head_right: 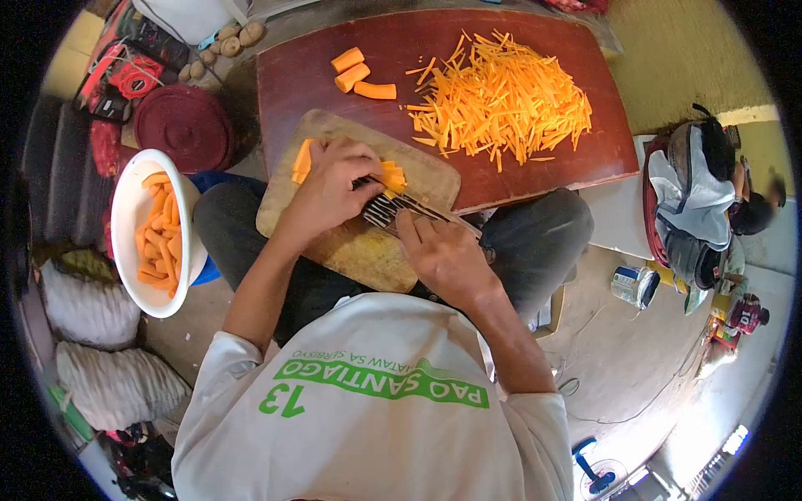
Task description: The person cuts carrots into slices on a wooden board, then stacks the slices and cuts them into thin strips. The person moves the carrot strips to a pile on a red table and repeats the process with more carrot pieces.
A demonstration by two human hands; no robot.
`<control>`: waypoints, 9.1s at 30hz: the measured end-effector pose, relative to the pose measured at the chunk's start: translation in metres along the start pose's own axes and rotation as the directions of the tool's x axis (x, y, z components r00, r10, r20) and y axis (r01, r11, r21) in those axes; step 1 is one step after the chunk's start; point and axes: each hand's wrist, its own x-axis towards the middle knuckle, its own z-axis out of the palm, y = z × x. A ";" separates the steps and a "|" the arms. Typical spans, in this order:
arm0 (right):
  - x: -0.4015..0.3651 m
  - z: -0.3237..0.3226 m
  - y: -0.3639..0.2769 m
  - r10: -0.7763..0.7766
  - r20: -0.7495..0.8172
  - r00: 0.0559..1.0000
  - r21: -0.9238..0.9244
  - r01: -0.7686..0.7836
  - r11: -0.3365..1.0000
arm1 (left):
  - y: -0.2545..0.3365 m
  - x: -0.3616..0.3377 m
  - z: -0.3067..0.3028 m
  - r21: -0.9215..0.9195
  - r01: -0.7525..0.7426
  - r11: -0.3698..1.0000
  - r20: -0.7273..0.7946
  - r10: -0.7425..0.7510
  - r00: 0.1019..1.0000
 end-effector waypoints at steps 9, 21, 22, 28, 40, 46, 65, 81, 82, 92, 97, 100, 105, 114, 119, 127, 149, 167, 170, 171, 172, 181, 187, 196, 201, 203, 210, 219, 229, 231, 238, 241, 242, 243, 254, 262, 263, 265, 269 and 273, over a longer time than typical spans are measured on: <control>-0.008 -0.005 0.000 -0.068 -0.039 0.997 -0.011 0.067 0.998 | -0.007 0.023 0.005 0.427 -0.148 0.892 -0.012 0.169 0.985; 0.013 -0.014 -0.009 0.298 0.186 0.936 0.693 -0.340 0.636 | -0.034 -0.017 -0.033 -0.204 0.113 0.973 -0.346 -0.179 0.921; 0.015 -0.011 -0.002 0.302 0.163 0.939 0.703 -0.325 0.633 | -0.034 -0.022 -0.035 -0.176 0.120 0.977 -0.353 -0.177 0.919; 0.031 -0.006 0.070 0.483 0.109 0.869 0.705 -0.411 0.579 | -0.028 -0.040 -0.029 -0.222 0.172 0.960 -0.310 -0.237 0.921; 0.030 -0.027 0.047 0.453 0.270 0.850 0.883 -0.406 0.235 | -0.023 -0.020 -0.027 0.035 0.101 0.994 -0.326 -0.085 0.942; 0.040 0.002 0.056 0.488 0.159 0.858 0.805 -0.399 0.440 | -0.013 -0.022 -0.019 0.025 0.070 0.997 -0.329 -0.058 0.943; 0.000 -0.030 0.027 -0.068 -0.159 0.985 -0.090 0.054 0.994 | 0.004 0.075 0.009 0.380 -0.101 0.919 -0.116 0.156 0.981; 0.044 -0.017 0.045 0.537 0.005 0.844 0.580 -0.440 0.686 | -0.038 -0.019 -0.057 0.188 0.292 0.938 -0.203 -0.254 0.946; 0.043 -0.021 0.050 0.553 0.030 0.833 0.587 -0.463 0.665 | -0.039 -0.021 -0.057 0.198 0.302 0.932 -0.209 -0.261 0.942; 0.021 -0.013 0.021 0.412 0.072 0.908 0.700 -0.340 0.628 | -0.038 -0.018 -0.041 0.046 0.415 0.909 -0.239 -0.393 0.888; 0.012 -0.018 0.019 0.439 0.030 0.898 0.712 -0.327 0.621 | -0.026 -0.011 -0.027 -0.275 0.406 0.871 -0.256 -0.474 0.843; 0.007 -0.026 0.017 0.483 0.095 0.870 0.745 -0.384 0.545 | -0.005 0.001 0.000 -0.200 0.351 0.915 -0.289 -0.397 0.871; 0.005 -0.020 0.022 0.503 0.178 0.846 0.751 -0.447 0.486 | 0.020 0.015 0.026 -0.151 0.372 0.916 -0.234 -0.399 0.887; 0.017 -0.011 0.030 0.412 0.165 0.896 0.773 -0.376 0.510 | 0.012 -0.013 0.026 -0.148 0.277 0.949 -0.115 -0.295 0.949; 0.012 -0.015 0.021 0.358 0.039 0.933 0.659 -0.294 0.693 | 0.015 -0.015 0.026 -0.081 0.264 0.961 -0.119 -0.272 0.955; -0.001 -0.013 0.001 0.393 0.057 0.918 0.617 -0.341 0.709 | 0.006 -0.013 0.027 -0.006 0.136 0.991 -0.086 -0.136 0.987; 0.049 -0.009 0.011 0.329 0.262 0.907 0.569 -0.421 0.706 | -0.003 -0.025 0.031 -0.064 0.095 0.993 -0.128 -0.103 0.986; 0.042 -0.002 -0.001 0.357 0.134 0.924 0.623 -0.359 0.695 | 0.000 -0.023 0.016 -0.033 0.102 0.994 -0.095 -0.105 0.990; 0.061 0.008 0.003 0.297 0.092 0.950 0.565 -0.295 0.771 | -0.008 -0.023 0.016 0.030 0.085 0.996 -0.088 -0.083 0.993; 0.062 0.005 0.004 0.305 0.117 0.945 0.557 -0.316 0.768 | -0.011 -0.022 0.015 0.051 0.089 0.995 -0.083 -0.085 0.993; 0.062 0.000 0.004 0.313 0.145 0.939 0.551 -0.339 0.763 | -0.011 -0.024 0.016 0.049 0.080 0.996 -0.105 -0.074 0.992; 0.035 -0.005 -0.004 0.362 0.132 0.923 0.604 -0.364 0.709 | -0.007 -0.029 0.027 -0.037 0.066 0.997 -0.238 -0.073 0.968; 0.032 -0.002 -0.006 0.341 0.068 0.938 0.648 -0.301 0.700 | -0.007 -0.030 0.025 -0.024 0.081 0.996 -0.209 -0.084 0.974; 0.031 -0.009 -0.001 0.355 0.104 0.929 0.712 -0.319 0.626 | -0.004 -0.028 0.026 0.020 0.058 0.998 -0.194 -0.053 0.980; 0.030 -0.016 -0.007 0.354 0.107 0.929 0.625 -0.339 0.703 | -0.002 -0.027 0.022 0.010 0.069 0.998 -0.143 -0.067 0.987; 0.027 -0.014 -0.008 0.365 0.118 0.924 0.597 -0.360 0.717 | 0.000 -0.027 0.021 0.027 0.066 0.997 -0.153 -0.061 0.986; 0.059 0.001 0.008 0.331 0.110 0.937 0.618 -0.325 0.716 | -0.004 -0.027 0.025 0.015 0.049 0.999 -0.183 -0.046 0.982; 0.044 0.001 -0.001 0.362 0.169 0.917 0.562 -0.391 0.729 | -0.012 -0.027 0.018 0.018 0.061 0.998 -0.089 -0.059 0.994; 0.047 -0.001 0.000 0.351 0.174 0.920 0.581 -0.384 0.718 | -0.012 -0.030 0.016 0.064 0.065 0.996 -0.139 -0.055 0.989; 0.052 0.001 0.002 0.350 0.168 0.921 0.564 -0.381 0.732 | -0.017 -0.029 0.020 0.068 0.067 0.995 -0.129 -0.058 0.990; 0.048 -0.008 -0.002 0.366 0.209 0.907 0.611 -0.413 0.675 | -0.018 -0.034 0.026 0.033 0.078 0.996 -0.188 -0.071 0.980; 0.053 -0.004 0.001 0.374 0.227 0.899 0.597 -0.432 0.676 | -0.017 -0.030 0.023 0.046 0.075 0.996 -0.180 -0.066 0.982; 0.056 -0.002 0.002 0.378 0.233 0.896 0.592 -0.439 0.676 | -0.017 -0.030 0.024 0.048 0.078 0.996 -0.178 -0.069 0.982; 0.058 -0.004 0.004 0.375 0.242 0.895 0.590 -0.443 0.675 | -0.018 -0.030 0.025 0.050 0.080 0.996 -0.177 -0.071 0.982; 0.038 0.003 -0.002 0.371 0.197 0.907 0.575 -0.414 0.706 | -0.014 -0.031 0.023 0.027 0.046 0.999 -0.222 -0.039 0.974; 0.051 -0.006 -0.010 0.383 0.165 0.909 0.611 -0.399 0.684 | -0.014 -0.033 0.026 0.007 0.051 0.999 -0.248 -0.048 0.968; 0.051 -0.008 -0.010 0.386 0.142 0.911 0.622 -0.386 0.681 | -0.014 -0.033 0.026 0.008 0.067 0.998 -0.236 -0.063 0.970; 0.052 -0.004 -0.007 0.363 0.187 0.913 0.590 -0.399 0.701 | -0.015 -0.031 0.026 0.010 0.077 0.997 -0.226 -0.073 0.971; 0.056 0.000 0.000 0.374 0.221 0.901 0.558 -0.431 0.709 | -0.015 -0.032 0.027 0.013 0.071 0.997 -0.221 -0.066 0.973; 0.055 -0.010 -0.009 0.383 0.186 0.905 0.626 -0.409 0.664 | -0.017 -0.034 0.027 0.015 0.032 0.999 -0.275 -0.027 0.961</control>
